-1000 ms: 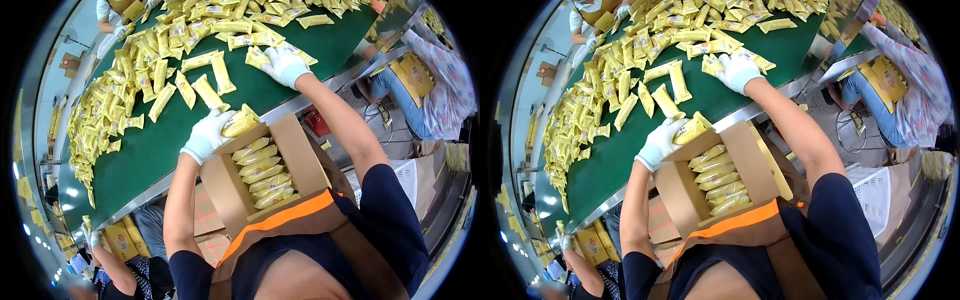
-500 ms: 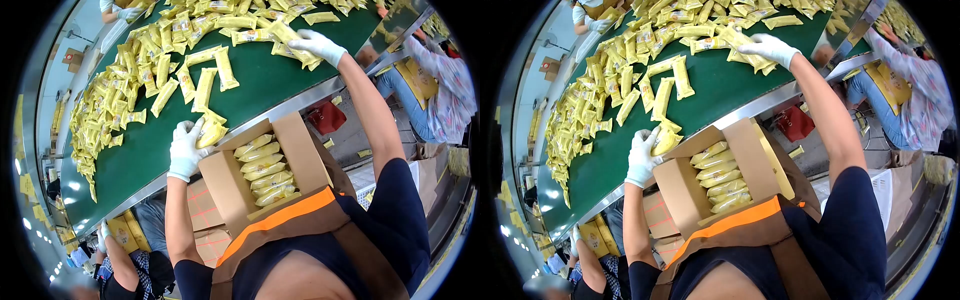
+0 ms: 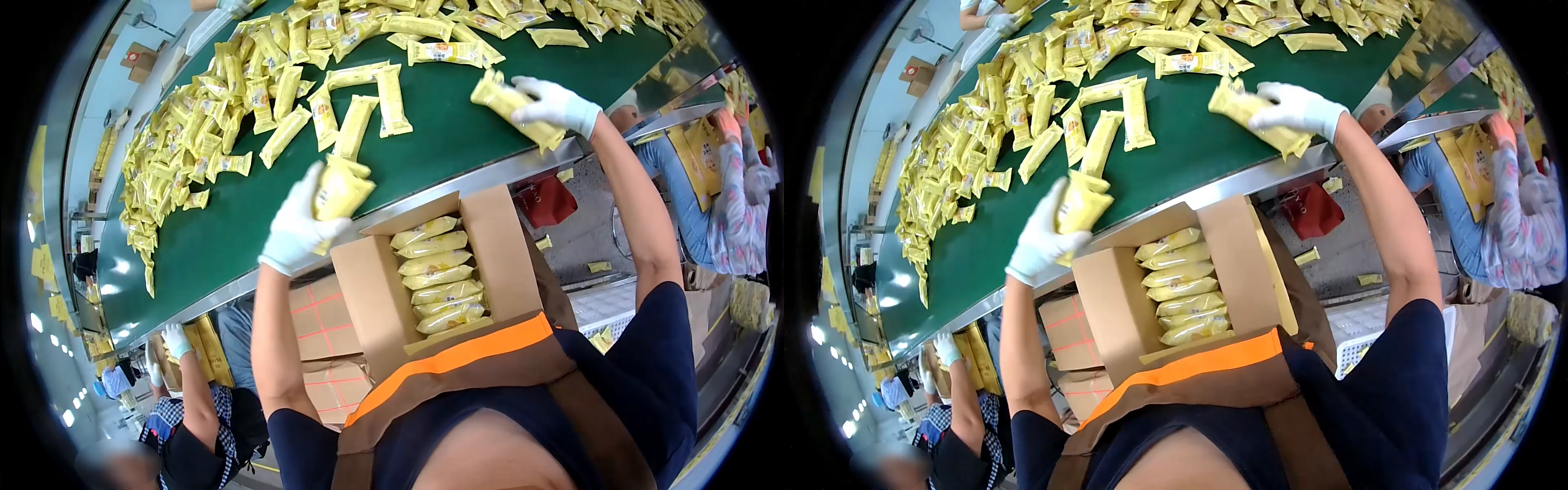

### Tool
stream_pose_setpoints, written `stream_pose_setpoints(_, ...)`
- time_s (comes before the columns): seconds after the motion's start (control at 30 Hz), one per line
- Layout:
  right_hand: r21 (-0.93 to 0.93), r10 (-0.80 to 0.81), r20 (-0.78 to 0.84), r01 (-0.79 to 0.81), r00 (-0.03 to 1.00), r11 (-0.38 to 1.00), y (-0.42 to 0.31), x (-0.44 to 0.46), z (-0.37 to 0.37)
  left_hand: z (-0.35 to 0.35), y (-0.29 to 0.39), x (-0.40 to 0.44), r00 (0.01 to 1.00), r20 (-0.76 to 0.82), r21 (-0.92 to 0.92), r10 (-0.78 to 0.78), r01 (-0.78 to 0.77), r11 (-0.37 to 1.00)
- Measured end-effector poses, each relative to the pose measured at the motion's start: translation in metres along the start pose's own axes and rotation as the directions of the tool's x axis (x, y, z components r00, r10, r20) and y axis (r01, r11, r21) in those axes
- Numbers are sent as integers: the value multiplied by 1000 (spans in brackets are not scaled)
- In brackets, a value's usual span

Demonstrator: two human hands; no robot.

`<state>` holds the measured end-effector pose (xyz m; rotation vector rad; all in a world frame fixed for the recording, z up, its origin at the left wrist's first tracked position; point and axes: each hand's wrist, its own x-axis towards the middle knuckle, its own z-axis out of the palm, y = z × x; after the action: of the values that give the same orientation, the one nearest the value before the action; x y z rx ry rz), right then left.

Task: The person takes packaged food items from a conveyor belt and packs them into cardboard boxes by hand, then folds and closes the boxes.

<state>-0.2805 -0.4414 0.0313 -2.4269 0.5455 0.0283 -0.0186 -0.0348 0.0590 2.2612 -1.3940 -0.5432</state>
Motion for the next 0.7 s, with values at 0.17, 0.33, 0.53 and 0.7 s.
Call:
stream_pose_setpoints(0.17, -114, 3, -143, -20, 990, 993, -26, 2, 31, -16, 44, 64, 998, -12, -443, -61, 50, 895)
stream_pose_setpoints(0.33, -478, -108, -196, 1, 975, 878, -64, -21, 32, 26, 38, 109, 992, 10, 223, -126, 120, 967)
stream_pose_setpoints(0.53, -461, 47, -165, -119, 985, 880, -48, -13, 28, 9, 23, 71, 991, 131, 404, 36, -87, 911)
stream_pose_setpoints(0.7, -384, 153, 128, -93, 980, 919, -54, 34, -5, 0, 27, 68, 991, 130, 336, -29, -16, 942)
